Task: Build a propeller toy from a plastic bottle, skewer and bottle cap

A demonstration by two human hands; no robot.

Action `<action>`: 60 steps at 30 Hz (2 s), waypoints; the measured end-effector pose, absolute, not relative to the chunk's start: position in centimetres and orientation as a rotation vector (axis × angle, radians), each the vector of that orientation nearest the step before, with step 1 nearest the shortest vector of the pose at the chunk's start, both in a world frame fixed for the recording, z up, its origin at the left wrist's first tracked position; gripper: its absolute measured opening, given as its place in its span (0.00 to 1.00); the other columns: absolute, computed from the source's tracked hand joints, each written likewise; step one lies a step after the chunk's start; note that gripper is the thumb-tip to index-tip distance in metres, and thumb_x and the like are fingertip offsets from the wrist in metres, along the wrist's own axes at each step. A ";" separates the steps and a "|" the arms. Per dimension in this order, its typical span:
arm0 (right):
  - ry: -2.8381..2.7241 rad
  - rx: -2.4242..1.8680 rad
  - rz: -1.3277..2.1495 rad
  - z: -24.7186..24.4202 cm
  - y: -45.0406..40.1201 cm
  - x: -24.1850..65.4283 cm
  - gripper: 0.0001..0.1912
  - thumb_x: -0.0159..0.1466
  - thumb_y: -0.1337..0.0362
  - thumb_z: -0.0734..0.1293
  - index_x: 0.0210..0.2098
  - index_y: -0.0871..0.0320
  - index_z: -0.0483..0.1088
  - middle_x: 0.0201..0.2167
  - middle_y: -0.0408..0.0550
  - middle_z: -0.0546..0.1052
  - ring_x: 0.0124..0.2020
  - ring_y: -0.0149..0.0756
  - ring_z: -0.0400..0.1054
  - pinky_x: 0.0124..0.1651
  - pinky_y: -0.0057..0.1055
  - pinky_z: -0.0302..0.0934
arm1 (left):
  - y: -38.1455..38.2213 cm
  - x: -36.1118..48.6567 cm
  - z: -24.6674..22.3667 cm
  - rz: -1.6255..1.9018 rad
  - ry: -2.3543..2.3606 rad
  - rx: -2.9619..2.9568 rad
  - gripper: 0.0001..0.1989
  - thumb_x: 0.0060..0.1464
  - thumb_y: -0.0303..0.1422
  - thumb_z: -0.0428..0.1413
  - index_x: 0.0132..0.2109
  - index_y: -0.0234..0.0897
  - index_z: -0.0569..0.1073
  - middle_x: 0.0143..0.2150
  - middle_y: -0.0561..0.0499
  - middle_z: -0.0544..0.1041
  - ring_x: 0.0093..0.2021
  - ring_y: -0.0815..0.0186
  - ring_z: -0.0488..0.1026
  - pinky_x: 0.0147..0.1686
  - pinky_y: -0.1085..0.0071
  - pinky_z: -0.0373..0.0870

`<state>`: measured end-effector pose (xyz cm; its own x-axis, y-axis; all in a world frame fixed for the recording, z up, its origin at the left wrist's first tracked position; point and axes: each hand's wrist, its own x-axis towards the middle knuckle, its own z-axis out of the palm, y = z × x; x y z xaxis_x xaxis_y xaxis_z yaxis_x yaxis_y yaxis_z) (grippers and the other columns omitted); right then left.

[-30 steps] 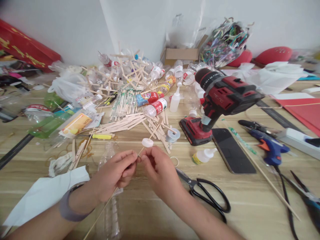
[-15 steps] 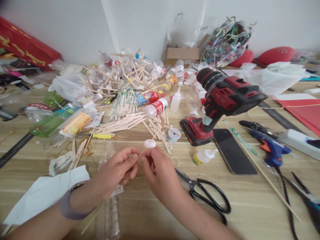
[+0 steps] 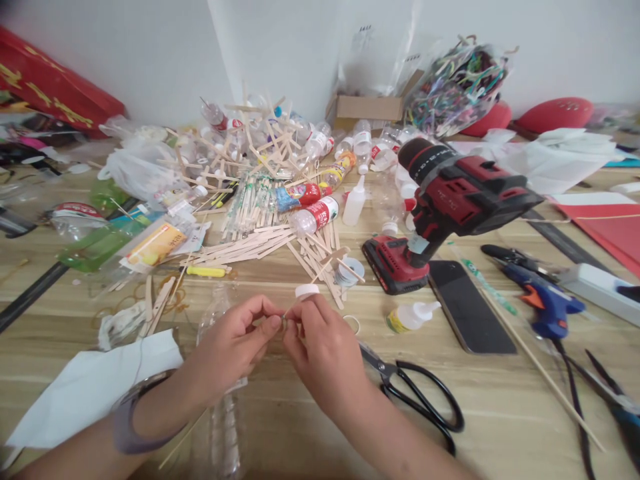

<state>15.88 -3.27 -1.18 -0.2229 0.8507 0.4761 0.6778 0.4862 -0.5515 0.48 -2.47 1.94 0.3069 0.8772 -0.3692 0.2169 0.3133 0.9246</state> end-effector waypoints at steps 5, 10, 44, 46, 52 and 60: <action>-1.984 -1.252 0.279 -1.1 -3.4 16.0 0.06 0.63 0.71 0.60 0.30 0.56 0.63 0.27 0.47 0.70 0.28 0.36 0.66 0.29 0.31 0.61 | -2.3 0.4 2.5 0.583 1.267 1.175 0.09 0.54 0.40 0.55 0.35 0.40 0.68 0.12 0.65 0.55 0.12 0.74 0.50 0.15 0.77 0.46; -1.967 -1.220 0.282 -1.0 -3.5 15.9 0.07 0.63 0.73 0.60 0.30 0.56 0.64 0.27 0.46 0.70 0.28 0.35 0.66 0.30 0.31 0.61 | -2.6 0.5 3.0 0.585 1.305 1.255 0.07 0.55 0.37 0.53 0.33 0.38 0.69 0.18 0.58 0.70 0.16 0.72 0.62 0.18 0.77 0.56; -1.104 -1.079 1.235 -0.7 -3.8 14.5 0.10 0.59 0.60 0.68 0.25 0.56 0.66 0.19 0.38 0.64 0.21 0.28 0.54 0.24 0.25 0.54 | -1.6 0.6 2.5 0.643 0.886 0.542 0.18 0.41 0.36 0.66 0.32 0.37 0.64 0.21 0.61 0.65 0.16 0.82 0.54 0.13 0.83 0.41; -1.094 -1.078 1.253 -1.0 -3.7 14.5 0.10 0.59 0.60 0.68 0.25 0.56 0.66 0.19 0.38 0.64 0.20 0.27 0.54 0.24 0.25 0.53 | -1.8 0.6 2.5 0.657 0.886 0.557 0.18 0.42 0.36 0.66 0.33 0.37 0.63 0.22 0.62 0.65 0.16 0.82 0.54 0.13 0.84 0.41; -1.078 -1.044 1.334 -1.4 -3.5 14.6 0.10 0.60 0.60 0.68 0.25 0.57 0.67 0.20 0.38 0.65 0.21 0.27 0.54 0.25 0.26 0.53 | -2.1 0.6 2.6 0.695 0.886 0.640 0.15 0.49 0.36 0.62 0.36 0.40 0.62 0.21 0.63 0.66 0.16 0.81 0.51 0.12 0.85 0.42; -1.083 -0.982 1.413 -1.2 -3.2 14.8 0.09 0.60 0.61 0.69 0.25 0.57 0.69 0.21 0.39 0.68 0.22 0.27 0.56 0.27 0.26 0.55 | -2.1 0.6 2.6 0.655 0.878 0.668 0.14 0.51 0.36 0.60 0.36 0.41 0.60 0.20 0.64 0.63 0.16 0.81 0.48 0.12 0.85 0.42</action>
<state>14.79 -3.24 -1.22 -0.1085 0.9941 -0.0082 -0.2502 -0.0353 -0.9676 0.59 -2.13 2.59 0.4781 0.7446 -0.4658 -0.2343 0.6192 0.7494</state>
